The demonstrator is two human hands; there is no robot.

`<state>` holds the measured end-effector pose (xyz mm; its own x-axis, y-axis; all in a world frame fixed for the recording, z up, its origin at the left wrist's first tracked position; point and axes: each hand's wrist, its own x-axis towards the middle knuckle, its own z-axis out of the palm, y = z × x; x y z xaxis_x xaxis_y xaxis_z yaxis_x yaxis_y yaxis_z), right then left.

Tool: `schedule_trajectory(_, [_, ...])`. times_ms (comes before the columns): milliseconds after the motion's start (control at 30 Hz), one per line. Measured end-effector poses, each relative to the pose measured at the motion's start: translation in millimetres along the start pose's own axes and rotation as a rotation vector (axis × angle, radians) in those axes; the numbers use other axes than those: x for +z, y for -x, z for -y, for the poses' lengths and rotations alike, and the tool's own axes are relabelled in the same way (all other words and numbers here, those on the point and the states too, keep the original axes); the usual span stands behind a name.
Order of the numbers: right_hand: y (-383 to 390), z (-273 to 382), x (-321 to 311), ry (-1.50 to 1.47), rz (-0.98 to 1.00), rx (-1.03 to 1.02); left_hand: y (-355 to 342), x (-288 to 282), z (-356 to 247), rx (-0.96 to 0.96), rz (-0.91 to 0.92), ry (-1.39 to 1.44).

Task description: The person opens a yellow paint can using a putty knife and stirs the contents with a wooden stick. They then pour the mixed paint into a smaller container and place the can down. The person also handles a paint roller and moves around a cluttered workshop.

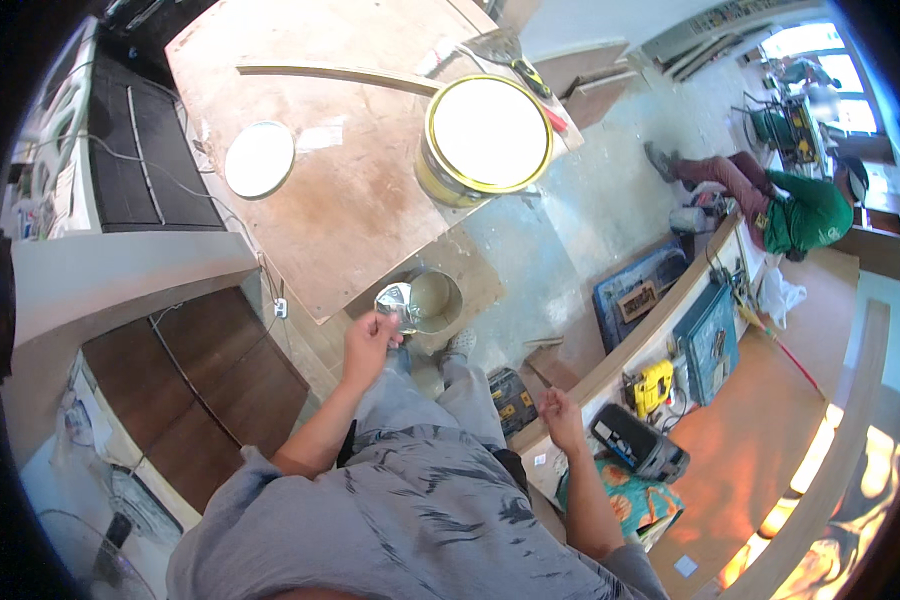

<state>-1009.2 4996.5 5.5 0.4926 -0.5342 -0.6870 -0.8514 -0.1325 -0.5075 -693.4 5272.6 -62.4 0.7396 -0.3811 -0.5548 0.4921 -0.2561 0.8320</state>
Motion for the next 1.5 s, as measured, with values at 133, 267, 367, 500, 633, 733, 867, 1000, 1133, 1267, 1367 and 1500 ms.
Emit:
schedule_trajectory(133, [-94, 103, -41, 0.076, -0.037, -0.296, -30, 17, -74, 0.085, -0.041, 0.137])
schedule_trajectory(267, [-160, 214, -78, 0.010, 0.013, -0.436, -39, 55, -95, 0.294, -0.113, 0.178])
schedule_trajectory(367, [-217, 273, -99, -0.085, 0.094, -0.485, -37, 80, -106, 0.318, -0.146, 0.119])
schedule_trajectory(500, [-281, 342, -93, -0.262, 0.177, -0.710, -49, 118, -128, 0.346, -0.266, -0.117])
schedule_trajectory(633, [-323, 385, -58, -0.244, 0.245, -0.843, -85, 149, -146, 0.420, -0.473, -0.279])
schedule_trajectory(733, [-400, 366, -31, -0.059, 0.224, -0.990, -114, 162, -161, 0.462, -0.506, -0.135])
schedule_trajectory(867, [-423, 371, -20, -0.368, 0.501, -0.973, -135, 161, -169, 0.573, -0.515, -0.106])
schedule_trajectory(1000, [-411, 377, -16, -0.623, 0.608, -0.802, -145, 153, -169, 0.629, -0.523, -0.220])
schedule_trajectory(1133, [-403, 364, -17, -0.674, 0.602, -0.832, -148, 140, -165, 0.627, -0.396, -0.197])
schedule_trajectory(1267, [-394, 345, -15, -0.755, 0.456, -0.859, -145, 137, -161, 0.678, -0.307, -0.153])
schedule_trajectory(1367, [-380, 335, -22, -0.962, 0.582, -0.679, -131, 142, -160, 0.698, -0.260, -0.117])
schedule_trajectory(1500, [-320, 322, -45, -1.002, 0.721, -0.600, -113, 150, -136, 0.770, -0.305, -0.205])
